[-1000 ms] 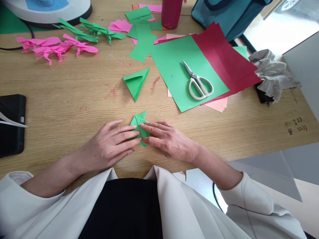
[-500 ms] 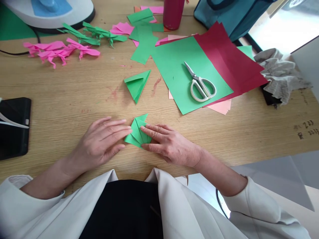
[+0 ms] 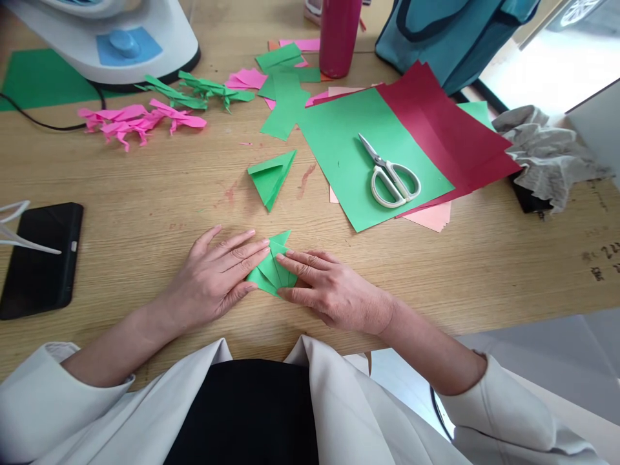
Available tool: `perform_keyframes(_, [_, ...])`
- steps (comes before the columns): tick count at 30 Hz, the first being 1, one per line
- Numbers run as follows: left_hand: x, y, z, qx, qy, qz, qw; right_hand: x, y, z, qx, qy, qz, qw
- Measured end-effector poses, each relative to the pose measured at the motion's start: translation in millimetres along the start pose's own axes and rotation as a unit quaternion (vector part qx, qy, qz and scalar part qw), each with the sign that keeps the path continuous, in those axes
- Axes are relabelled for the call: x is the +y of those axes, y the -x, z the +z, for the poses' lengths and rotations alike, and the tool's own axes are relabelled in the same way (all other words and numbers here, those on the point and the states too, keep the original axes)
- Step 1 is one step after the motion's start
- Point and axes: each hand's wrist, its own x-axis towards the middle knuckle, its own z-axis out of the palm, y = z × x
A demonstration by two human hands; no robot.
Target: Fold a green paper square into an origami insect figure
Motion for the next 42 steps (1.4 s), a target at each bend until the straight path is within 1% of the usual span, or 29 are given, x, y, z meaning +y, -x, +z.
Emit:
perform_keyframes(4, [-0.7,-4.4,-0.9,-0.006,-0.018,0.005,1.0,-0.2,0.0,0.1,0.0,0.001,0.003,1.0])
perform_keyframes(8, [3.9,-7.5,-0.5,-0.001,-0.05,0.0,0.999,-0.6,-0.3,0.0,0.005,-0.002,0.002,1.0])
perform_keyframes(13, [6.2,-5.2,-1.9,-0.023,-0.087,0.002,0.996,-0.5,-0.2,0.0,0.001,-0.002,0.007,1.0])
perform_keyframes(16, [9.8,-5.2,-5.0,-0.033,-0.09,0.001,0.995,-0.4,-0.4,0.0,0.0,-0.002,0.004,1.0])
perform_keyframes(18, [18.5,-6.5,-6.5,-0.036,-0.083,-0.017,0.996,-0.5,-0.7,-0.1,0.003,-0.005,0.003,1.0])
perform_keyframes(20, [32.4,-6.9,-6.4,-0.042,-0.084,-0.028,0.995,-0.8,-1.1,-0.2,0.005,-0.008,0.003,1.0])
perform_keyframes(24, [61.4,0.3,-1.7,-0.029,-0.096,-0.066,0.993,-1.5,-1.8,-1.1,0.004,-0.013,0.011,1.0])
perform_keyframes(27, [71.7,8.5,0.8,-0.018,-0.097,-0.079,0.992,-1.7,-2.1,-2.0,0.002,-0.01,0.007,1.0])
perform_keyframes(34, [74.3,14.2,1.1,-0.008,-0.111,-0.085,0.99,-2.5,-1.8,-1.4,0.004,-0.014,0.013,1.0])
perform_keyframes(39, [75.9,15.8,2.8,-0.009,-0.109,-0.087,0.99,-4.3,-4.0,-1.3,0.013,-0.021,0.049,0.998])
perform_keyframes(42, [75.1,17.0,3.9,-0.008,-0.103,-0.085,0.991,-4.7,-6.0,-1.2,0.009,-0.023,0.057,0.998])
